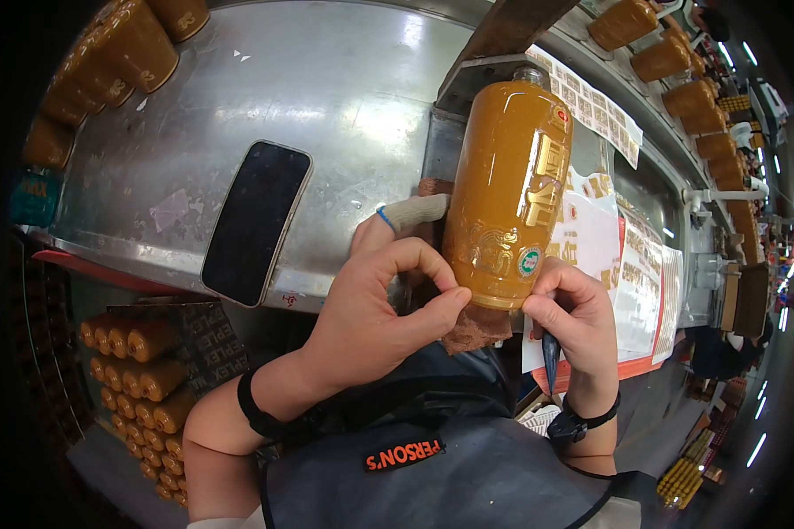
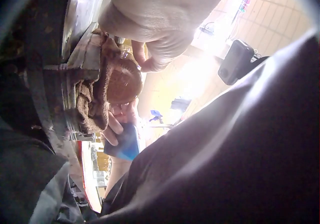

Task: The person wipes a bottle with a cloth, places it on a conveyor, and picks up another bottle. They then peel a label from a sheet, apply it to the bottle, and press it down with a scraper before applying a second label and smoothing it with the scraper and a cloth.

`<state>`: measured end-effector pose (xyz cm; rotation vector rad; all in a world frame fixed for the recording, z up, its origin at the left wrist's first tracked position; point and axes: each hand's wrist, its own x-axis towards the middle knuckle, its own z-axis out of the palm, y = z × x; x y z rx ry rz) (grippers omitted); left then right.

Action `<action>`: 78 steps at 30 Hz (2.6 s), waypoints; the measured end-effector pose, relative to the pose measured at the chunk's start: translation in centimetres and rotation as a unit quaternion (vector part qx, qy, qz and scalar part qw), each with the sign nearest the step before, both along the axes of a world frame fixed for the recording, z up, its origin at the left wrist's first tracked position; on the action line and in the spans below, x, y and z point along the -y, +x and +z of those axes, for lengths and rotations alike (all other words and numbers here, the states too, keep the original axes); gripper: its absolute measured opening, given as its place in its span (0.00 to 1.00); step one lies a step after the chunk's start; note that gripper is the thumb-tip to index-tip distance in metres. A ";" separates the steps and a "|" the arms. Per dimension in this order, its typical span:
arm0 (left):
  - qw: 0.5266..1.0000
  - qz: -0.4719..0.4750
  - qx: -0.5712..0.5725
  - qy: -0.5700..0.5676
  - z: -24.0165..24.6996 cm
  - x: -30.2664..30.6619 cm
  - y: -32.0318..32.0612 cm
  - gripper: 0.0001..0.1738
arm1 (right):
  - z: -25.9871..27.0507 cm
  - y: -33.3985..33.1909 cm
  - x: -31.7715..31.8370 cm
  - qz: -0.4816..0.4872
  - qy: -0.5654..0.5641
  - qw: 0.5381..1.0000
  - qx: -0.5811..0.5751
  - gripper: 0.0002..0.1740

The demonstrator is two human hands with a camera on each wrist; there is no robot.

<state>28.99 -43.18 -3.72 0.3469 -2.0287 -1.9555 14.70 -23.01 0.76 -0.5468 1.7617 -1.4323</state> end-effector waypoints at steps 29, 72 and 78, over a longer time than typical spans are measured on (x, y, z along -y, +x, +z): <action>0.726 -0.022 -0.222 -0.650 0.0 -2.4 2.0 0.16 | 0.5 0.0 0.2 -0.001 0.020 1.000 -0.006 0.08; 0.861 0.032 -0.211 -0.463 -0.8 -1.0 3.4 0.21 | 0.7 0.0 0.3 0.006 0.048 0.998 -0.042 0.09; 0.843 0.026 -0.196 -0.500 -1.0 -0.8 3.4 0.18 | 1.0 -0.2 0.4 0.005 0.066 0.997 -0.038 0.09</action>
